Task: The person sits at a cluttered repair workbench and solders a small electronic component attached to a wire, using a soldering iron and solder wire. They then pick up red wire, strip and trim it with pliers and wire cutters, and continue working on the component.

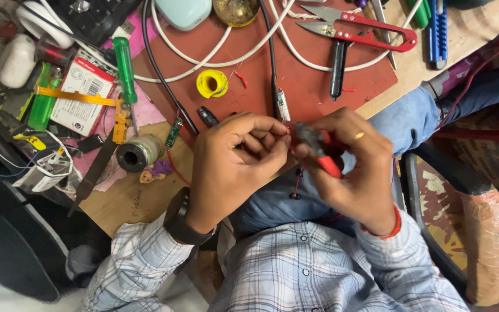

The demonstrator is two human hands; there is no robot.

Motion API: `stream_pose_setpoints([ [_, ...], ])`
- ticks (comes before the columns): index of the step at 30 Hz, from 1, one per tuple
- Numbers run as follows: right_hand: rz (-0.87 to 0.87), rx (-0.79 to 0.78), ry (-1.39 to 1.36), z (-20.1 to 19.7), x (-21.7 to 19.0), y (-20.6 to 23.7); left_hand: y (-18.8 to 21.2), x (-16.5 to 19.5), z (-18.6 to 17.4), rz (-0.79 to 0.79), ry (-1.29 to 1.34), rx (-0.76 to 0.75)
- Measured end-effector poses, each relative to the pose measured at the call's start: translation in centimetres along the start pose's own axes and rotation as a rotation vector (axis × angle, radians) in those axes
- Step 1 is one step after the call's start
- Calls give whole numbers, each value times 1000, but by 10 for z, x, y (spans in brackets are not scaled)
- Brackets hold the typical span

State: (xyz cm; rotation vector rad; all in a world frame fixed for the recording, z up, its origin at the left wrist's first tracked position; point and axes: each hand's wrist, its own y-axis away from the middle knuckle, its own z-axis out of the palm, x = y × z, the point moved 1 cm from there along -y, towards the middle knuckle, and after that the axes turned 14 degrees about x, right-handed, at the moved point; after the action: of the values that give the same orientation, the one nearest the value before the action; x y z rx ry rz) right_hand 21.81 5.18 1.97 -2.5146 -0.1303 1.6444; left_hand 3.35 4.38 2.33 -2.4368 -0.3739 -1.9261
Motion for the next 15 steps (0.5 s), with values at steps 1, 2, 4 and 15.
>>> stream_pose_setpoints([
  [1, -32, 6, 11, -3, -2, -4, 0, 2, -3, 33, -50, 7],
  [2, -61, 13, 23, -5, -4, -8, 0, 4, -5, 63, -101, 12],
  [4, -162, -15, -24, -8, -7, -17, 1, 7, -8, 118, -168, 26],
  [15, -345, -258, -169, 7, 6, -48, -1, 5, -10, 124, -119, 57],
])
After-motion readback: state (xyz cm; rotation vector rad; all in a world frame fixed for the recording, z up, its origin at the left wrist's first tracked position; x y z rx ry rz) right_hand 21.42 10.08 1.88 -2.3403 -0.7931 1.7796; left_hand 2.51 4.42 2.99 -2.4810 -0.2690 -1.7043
